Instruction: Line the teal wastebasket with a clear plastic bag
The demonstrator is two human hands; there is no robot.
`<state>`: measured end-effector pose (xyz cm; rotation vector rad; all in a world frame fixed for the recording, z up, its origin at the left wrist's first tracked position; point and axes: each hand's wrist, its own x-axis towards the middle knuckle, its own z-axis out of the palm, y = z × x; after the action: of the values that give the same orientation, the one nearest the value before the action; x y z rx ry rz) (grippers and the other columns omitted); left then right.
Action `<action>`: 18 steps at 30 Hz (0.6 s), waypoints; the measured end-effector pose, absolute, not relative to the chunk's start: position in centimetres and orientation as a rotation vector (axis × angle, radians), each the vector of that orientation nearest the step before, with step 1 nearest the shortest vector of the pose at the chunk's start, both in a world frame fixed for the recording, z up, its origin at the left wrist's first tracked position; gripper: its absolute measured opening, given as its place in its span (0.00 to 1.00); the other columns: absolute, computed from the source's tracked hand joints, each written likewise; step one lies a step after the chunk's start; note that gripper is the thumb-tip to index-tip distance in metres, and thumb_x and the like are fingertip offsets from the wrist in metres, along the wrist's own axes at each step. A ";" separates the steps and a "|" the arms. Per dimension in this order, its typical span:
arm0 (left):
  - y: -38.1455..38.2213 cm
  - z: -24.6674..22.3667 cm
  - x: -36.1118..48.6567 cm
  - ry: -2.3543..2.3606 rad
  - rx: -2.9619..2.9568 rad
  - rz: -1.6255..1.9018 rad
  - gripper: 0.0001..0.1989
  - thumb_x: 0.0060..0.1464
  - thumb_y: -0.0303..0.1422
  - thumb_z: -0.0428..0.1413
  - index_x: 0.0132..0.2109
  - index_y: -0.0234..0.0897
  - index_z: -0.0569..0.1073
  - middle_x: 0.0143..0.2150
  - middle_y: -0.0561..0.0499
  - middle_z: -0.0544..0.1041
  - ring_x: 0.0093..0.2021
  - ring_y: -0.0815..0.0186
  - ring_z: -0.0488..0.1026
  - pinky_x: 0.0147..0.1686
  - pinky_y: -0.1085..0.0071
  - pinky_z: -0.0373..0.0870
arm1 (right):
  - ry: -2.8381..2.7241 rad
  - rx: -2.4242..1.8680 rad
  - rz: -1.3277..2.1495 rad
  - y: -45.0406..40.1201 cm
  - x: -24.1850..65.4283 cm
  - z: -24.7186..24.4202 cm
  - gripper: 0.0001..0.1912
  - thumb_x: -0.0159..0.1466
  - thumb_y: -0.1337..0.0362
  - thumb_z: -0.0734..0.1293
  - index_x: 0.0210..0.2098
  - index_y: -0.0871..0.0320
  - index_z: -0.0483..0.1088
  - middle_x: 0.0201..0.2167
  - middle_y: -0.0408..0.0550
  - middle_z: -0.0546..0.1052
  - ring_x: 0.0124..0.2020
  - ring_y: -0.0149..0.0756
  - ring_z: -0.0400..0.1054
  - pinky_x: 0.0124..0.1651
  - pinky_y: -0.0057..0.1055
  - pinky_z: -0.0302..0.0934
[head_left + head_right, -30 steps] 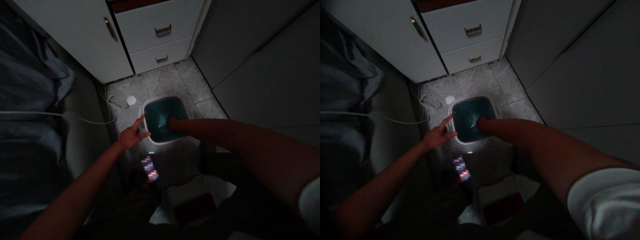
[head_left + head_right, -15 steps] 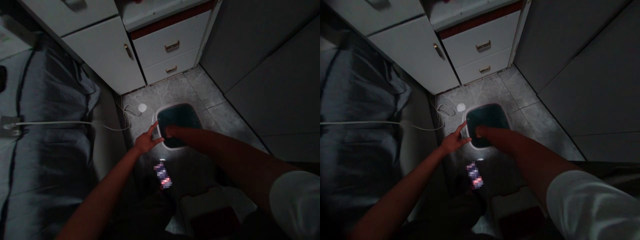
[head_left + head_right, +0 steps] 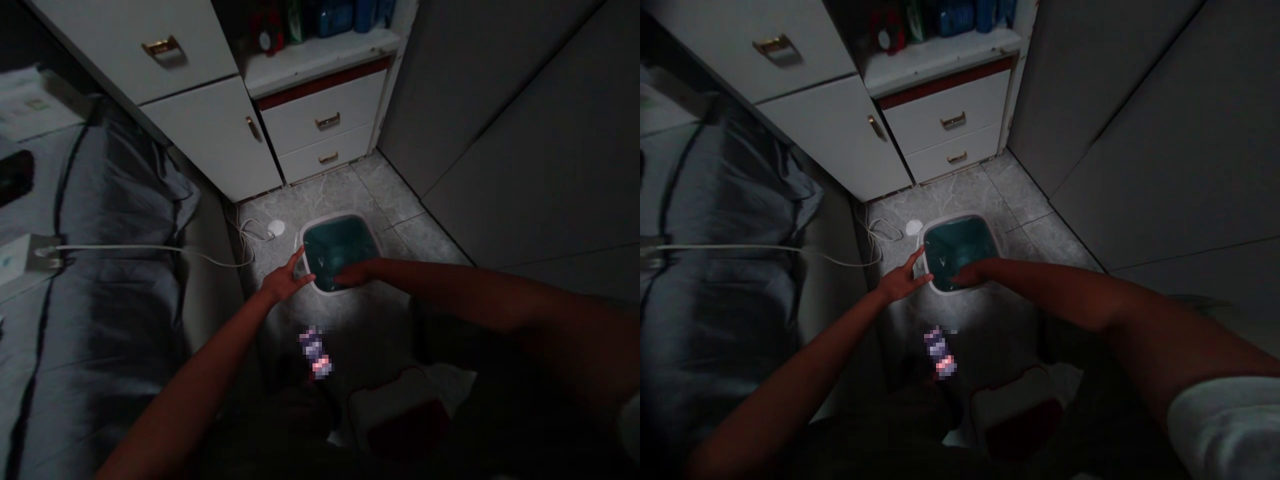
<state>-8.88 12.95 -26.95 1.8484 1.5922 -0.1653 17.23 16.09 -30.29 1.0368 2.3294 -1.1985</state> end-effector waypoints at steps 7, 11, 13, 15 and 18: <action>12.3 -22.7 -6.7 1.737 1.956 -0.042 0.39 0.64 0.54 0.56 0.75 0.44 0.61 0.40 0.46 0.83 0.43 0.52 0.81 0.40 0.66 0.67 | 2.379 1.108 -0.566 10.9 22.5 -18.5 0.18 0.74 0.62 0.61 0.48 0.63 0.82 0.50 0.64 0.83 0.50 0.53 0.78 0.45 0.37 0.66; 10.6 -20.3 -3.7 1.684 1.852 0.421 0.12 0.62 0.43 0.57 0.36 0.40 0.72 0.30 0.53 0.75 0.32 0.64 0.72 0.34 0.71 0.63 | 2.411 1.169 -0.626 7.4 26.0 -16.9 0.17 0.74 0.63 0.61 0.47 0.59 0.81 0.48 0.57 0.83 0.48 0.45 0.78 0.42 0.30 0.61; 8.9 -20.3 -2.2 1.583 1.782 0.541 0.17 0.62 0.41 0.56 0.28 0.41 0.60 0.26 0.56 0.67 0.28 0.68 0.66 0.31 0.72 0.61 | 2.412 1.186 -0.683 6.6 27.0 -17.6 0.17 0.75 0.63 0.60 0.46 0.59 0.81 0.47 0.56 0.84 0.45 0.41 0.78 0.41 0.29 0.60; 7.0 -20.8 -1.3 1.535 1.751 0.532 0.19 0.62 0.38 0.53 0.26 0.42 0.54 0.24 0.57 0.62 0.27 0.69 0.62 0.30 0.72 0.59 | 2.408 1.176 -0.719 6.4 27.4 -18.8 0.17 0.75 0.63 0.60 0.44 0.60 0.81 0.47 0.56 0.84 0.45 0.41 0.78 0.41 0.29 0.59; 4.8 -21.6 -1.2 1.549 1.785 0.437 0.16 0.57 0.32 0.54 0.25 0.41 0.57 0.23 0.57 0.63 0.28 0.68 0.62 0.31 0.71 0.58 | 2.400 1.182 -0.708 7.1 27.4 -20.8 0.17 0.75 0.62 0.61 0.43 0.61 0.81 0.48 0.57 0.84 0.47 0.43 0.78 0.41 0.29 0.59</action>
<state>-1.22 4.79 -21.60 1.7848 1.5491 0.4365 27.35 7.09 -20.75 1.1818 2.4000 -0.7081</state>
